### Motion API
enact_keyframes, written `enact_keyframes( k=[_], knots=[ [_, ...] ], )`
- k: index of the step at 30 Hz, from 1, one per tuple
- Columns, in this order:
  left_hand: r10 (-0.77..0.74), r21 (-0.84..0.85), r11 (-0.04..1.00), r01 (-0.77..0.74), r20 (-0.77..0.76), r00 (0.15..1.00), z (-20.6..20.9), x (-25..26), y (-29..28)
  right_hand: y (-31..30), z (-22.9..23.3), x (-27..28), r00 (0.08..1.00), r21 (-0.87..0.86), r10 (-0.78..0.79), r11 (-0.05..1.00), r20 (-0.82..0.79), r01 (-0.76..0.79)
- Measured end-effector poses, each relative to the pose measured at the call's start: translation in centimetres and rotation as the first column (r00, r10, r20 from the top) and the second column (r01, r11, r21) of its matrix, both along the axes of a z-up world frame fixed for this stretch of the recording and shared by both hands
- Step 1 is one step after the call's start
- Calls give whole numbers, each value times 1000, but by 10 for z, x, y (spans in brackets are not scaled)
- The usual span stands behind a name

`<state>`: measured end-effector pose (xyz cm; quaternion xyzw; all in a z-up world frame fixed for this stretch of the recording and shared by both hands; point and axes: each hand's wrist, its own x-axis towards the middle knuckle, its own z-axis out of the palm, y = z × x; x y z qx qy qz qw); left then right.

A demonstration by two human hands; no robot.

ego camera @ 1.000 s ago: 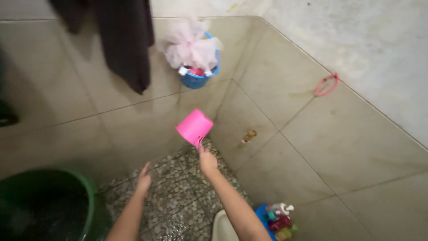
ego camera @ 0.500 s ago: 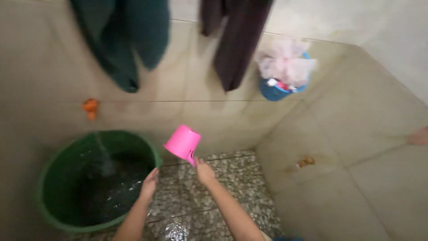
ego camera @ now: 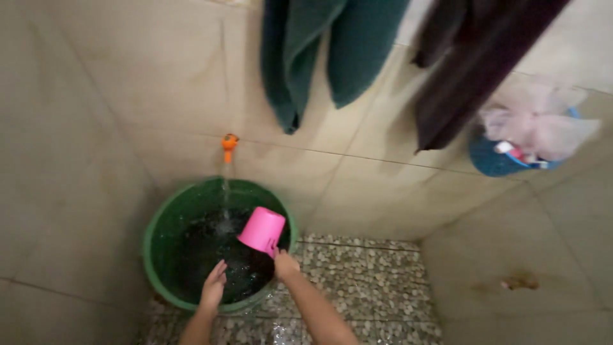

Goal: Cleaning the bathroom floor with a brush and splashing water on the walls and door with a scoop.

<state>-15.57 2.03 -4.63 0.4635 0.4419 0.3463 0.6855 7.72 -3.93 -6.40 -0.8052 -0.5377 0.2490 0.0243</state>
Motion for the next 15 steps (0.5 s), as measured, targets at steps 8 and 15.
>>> enact_keyframes(
  k=[8, 15],
  knots=[
    [74, 26, 997, -75, 38, 997, -11, -46, 11, 32, -137, -37, 988, 20, -145, 989, 56, 144],
    [98, -226, 969, -103, -33, 995, -50, -76, 24, 38, -174, -75, 989, -25, 134, 990, -60, -135]
  ],
)
